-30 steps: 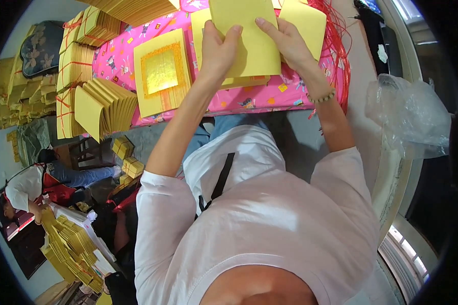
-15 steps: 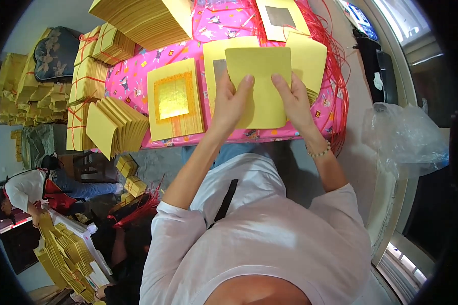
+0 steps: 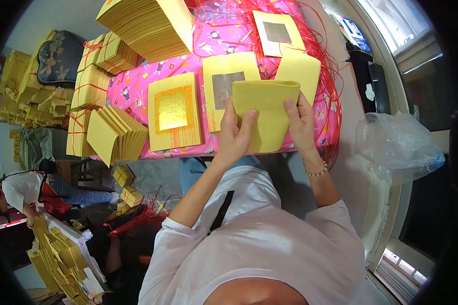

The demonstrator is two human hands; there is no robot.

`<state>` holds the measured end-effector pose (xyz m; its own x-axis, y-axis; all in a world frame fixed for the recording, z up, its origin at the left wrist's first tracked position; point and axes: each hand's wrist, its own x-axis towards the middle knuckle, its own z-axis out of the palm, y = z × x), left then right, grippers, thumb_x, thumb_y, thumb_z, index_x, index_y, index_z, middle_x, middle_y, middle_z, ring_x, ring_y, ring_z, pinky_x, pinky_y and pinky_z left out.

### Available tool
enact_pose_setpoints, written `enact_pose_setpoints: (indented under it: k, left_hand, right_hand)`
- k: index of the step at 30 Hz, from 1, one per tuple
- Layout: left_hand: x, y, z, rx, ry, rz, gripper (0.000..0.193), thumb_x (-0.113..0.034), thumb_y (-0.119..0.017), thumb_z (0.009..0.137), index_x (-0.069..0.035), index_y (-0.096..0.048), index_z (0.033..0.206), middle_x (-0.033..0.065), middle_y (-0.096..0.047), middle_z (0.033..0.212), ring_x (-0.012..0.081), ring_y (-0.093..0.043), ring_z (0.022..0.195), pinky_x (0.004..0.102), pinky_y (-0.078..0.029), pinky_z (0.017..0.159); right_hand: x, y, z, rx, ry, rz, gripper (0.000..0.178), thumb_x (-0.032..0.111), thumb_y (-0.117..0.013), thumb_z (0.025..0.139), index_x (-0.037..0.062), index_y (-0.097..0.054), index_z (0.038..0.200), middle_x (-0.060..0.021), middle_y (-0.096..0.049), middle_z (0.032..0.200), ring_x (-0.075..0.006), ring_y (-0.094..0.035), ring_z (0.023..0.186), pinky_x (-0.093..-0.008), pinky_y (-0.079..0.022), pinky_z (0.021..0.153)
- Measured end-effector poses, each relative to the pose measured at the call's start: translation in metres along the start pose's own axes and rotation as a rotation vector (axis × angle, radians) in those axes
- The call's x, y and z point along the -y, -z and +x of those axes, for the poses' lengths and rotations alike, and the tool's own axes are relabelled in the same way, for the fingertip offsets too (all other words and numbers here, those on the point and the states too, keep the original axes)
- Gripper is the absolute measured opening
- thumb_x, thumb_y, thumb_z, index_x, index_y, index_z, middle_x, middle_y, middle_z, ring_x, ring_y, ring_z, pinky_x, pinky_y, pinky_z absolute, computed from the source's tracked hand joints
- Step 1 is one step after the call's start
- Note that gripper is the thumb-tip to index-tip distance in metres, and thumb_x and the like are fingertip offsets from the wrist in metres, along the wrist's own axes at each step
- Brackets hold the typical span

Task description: Folding sheets of yellow joss paper with metallic squares into stacks.

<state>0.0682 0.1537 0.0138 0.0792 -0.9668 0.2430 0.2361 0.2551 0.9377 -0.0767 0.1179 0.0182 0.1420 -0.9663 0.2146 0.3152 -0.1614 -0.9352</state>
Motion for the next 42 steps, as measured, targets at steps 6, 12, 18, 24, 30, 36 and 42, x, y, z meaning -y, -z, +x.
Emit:
enact_pose_setpoints:
  k: [6,12,18,24,30,36,42]
  left_hand:
    - [0.004,-0.004,-0.01,-0.025,0.035,-0.047,0.034,-0.007,-0.047,0.094,0.0,-0.037,0.125,0.0101,-0.055,0.113,0.0139,-0.052,0.105,0.0268,-0.041,0.09]
    - [0.004,0.0,-0.014,-0.024,0.071,-0.048,0.034,-0.008,-0.049,0.094,0.0,-0.038,0.126,0.0099,-0.055,0.115,0.0144,-0.053,0.106,0.0269,-0.042,0.09]
    - [0.005,0.006,-0.011,-0.053,0.157,-0.051,0.035,-0.008,-0.053,0.092,0.0,-0.042,0.125,0.009,-0.056,0.115,0.0142,-0.053,0.106,0.0273,-0.043,0.089]
    - [0.01,0.022,0.015,-0.019,0.409,-0.12,0.031,-0.009,-0.054,0.091,0.002,-0.05,0.12,0.0096,-0.06,0.112,0.0156,-0.058,0.1,0.0285,-0.046,0.085]
    - [0.022,0.033,0.04,-0.009,0.576,-0.202,0.026,-0.01,-0.054,0.092,0.003,-0.054,0.115,0.0106,-0.063,0.108,0.0181,-0.062,0.093,0.0297,-0.049,0.081]
    - [0.022,0.029,0.042,-0.075,0.585,-0.174,0.03,-0.01,-0.055,0.091,0.002,-0.051,0.118,0.0114,-0.061,0.111,0.0188,-0.061,0.097,0.0307,-0.049,0.084]
    - [0.018,0.029,0.035,-0.081,0.365,-0.102,0.033,-0.007,-0.054,0.091,0.003,-0.047,0.121,0.0122,-0.059,0.115,0.0194,-0.059,0.101,0.0312,-0.047,0.086]
  right_hand:
    - [-0.002,0.004,-0.002,0.017,0.01,-0.107,0.017,0.015,-0.052,0.095,0.0001,-0.056,0.104,-0.0004,-0.06,0.092,-0.0043,-0.053,0.082,-0.0197,-0.044,0.073]
    - [-0.002,0.013,0.001,0.012,0.018,-0.108,0.014,0.015,-0.053,0.095,0.0015,-0.057,0.096,0.0015,-0.059,0.087,-0.0014,-0.051,0.076,-0.0174,-0.043,0.067]
    - [0.005,0.009,-0.006,0.103,-0.121,-0.094,0.02,0.014,-0.053,0.094,-0.0014,-0.058,0.106,-0.0031,-0.061,0.093,-0.0055,-0.055,0.086,-0.0214,-0.046,0.075]
    - [0.001,0.019,0.006,0.252,-0.173,-0.332,0.03,0.021,-0.055,0.093,-0.0055,-0.059,0.107,-0.0053,-0.064,0.093,-0.0065,-0.057,0.085,-0.0235,-0.047,0.073]
    - [-0.027,0.033,0.041,0.351,-0.247,-0.426,0.035,0.028,-0.055,0.093,-0.005,-0.06,0.103,-0.0031,-0.064,0.085,-0.0062,-0.058,0.076,-0.0224,-0.047,0.065]
    - [-0.035,0.036,0.048,0.413,-0.279,-0.433,0.037,0.03,-0.056,0.093,-0.0042,-0.058,0.107,-0.003,-0.064,0.088,-0.0063,-0.059,0.076,-0.0217,-0.048,0.067]
    - [-0.016,0.034,0.028,0.453,-0.294,-0.46,0.037,0.028,-0.062,0.089,-0.0037,-0.059,0.108,-0.0029,-0.064,0.084,-0.0062,-0.058,0.073,-0.0217,-0.047,0.062]
